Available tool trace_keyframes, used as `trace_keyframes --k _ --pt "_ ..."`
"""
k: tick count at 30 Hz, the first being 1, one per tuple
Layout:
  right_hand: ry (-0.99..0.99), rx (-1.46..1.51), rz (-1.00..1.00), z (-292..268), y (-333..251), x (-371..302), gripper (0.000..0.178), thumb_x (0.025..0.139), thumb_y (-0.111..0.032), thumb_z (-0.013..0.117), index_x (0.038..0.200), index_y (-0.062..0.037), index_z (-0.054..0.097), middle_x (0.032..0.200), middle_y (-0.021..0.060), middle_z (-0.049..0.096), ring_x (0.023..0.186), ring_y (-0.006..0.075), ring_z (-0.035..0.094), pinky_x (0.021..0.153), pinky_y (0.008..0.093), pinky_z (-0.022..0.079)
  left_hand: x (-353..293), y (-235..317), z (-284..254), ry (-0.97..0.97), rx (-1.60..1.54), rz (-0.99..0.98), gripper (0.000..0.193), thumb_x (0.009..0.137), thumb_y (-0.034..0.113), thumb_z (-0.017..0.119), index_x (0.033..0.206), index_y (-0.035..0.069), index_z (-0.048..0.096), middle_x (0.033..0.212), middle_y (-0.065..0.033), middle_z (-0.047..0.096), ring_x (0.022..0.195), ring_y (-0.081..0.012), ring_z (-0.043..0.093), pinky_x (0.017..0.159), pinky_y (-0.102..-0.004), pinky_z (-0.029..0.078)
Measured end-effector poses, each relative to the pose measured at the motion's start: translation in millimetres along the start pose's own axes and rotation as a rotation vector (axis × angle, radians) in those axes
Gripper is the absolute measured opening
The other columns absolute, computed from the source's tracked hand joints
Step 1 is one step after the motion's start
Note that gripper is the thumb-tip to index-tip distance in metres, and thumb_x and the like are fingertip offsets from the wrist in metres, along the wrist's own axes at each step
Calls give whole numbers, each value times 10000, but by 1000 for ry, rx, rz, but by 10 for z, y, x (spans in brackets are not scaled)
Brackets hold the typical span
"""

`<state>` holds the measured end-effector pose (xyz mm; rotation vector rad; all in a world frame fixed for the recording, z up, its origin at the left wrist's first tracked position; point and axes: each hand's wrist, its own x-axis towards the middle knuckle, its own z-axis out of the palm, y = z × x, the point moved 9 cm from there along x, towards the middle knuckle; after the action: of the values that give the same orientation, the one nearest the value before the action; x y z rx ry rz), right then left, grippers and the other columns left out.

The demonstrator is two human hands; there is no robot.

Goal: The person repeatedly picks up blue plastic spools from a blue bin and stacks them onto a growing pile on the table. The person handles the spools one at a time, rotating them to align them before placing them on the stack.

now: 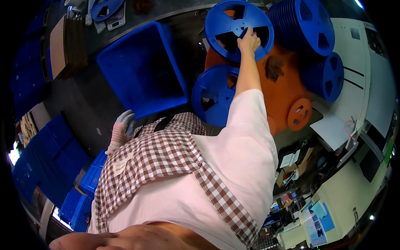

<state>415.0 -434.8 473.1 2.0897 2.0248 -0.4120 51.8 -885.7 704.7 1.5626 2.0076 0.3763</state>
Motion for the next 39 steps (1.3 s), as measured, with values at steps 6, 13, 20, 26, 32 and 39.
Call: trace_keyframes --k 6,13,20,26,32,39 --pt "-69 871 -361 -810 -421 -645 641 862 -363 612 1463 -195 467 1212 176 630 1096 311 617 927 398 504 529 299 -207 22 -44 184 301 850 38 661 1150 27 636 1251 -208 601 1153 -413 563 971 -462 470" --pt "-1198 2227 -599 -1240 -1353 -2437 576 979 -367 493 1440 -28 428 1284 280 570 1078 357 666 805 432 621 1462 1371 -607 194 -186 623 476 832 6 697 1288 17 562 1314 -195 583 1221 -377 557 1019 -409 466" --pt "-1023 2332 -694 -1151 -1714 -2873 589 1015 -444 415 1400 0 456 1262 301 579 1028 372 687 825 463 617 1998 1907 -777 450 -61 605 649 797 380 760 1302 37 542 1272 -185 591 1214 -363 541 1044 -474 422" --pt "-756 2097 -471 -1136 -1818 -2929 617 1002 -470 446 1402 0 446 1198 283 619 996 307 705 801 387 626 2280 1852 -589 -73 -419 243 685 765 462 803 1160 -30 535 870 -214 670 842 -331 675 765 -432 534" --pt "-931 2074 -603 -1118 -1706 -2976 670 987 -493 455 1430 8 406 1250 311 572 1000 326 700 789 425 627 2486 1770 -464 10 -414 476 239 957 217 633 1005 -17 625 856 -173 680 776 -251 655 685 -359 498" --pt "-1327 2363 -581 -881 -1597 -2876 729 975 -508 470 1523 -60 295 1412 342 436 1110 421 633 882 501 579 2640 1288 -532 213 -730 600 431 762 -149 488 1130 4 655 1017 -148 703 977 -273 687 852 -331 532"
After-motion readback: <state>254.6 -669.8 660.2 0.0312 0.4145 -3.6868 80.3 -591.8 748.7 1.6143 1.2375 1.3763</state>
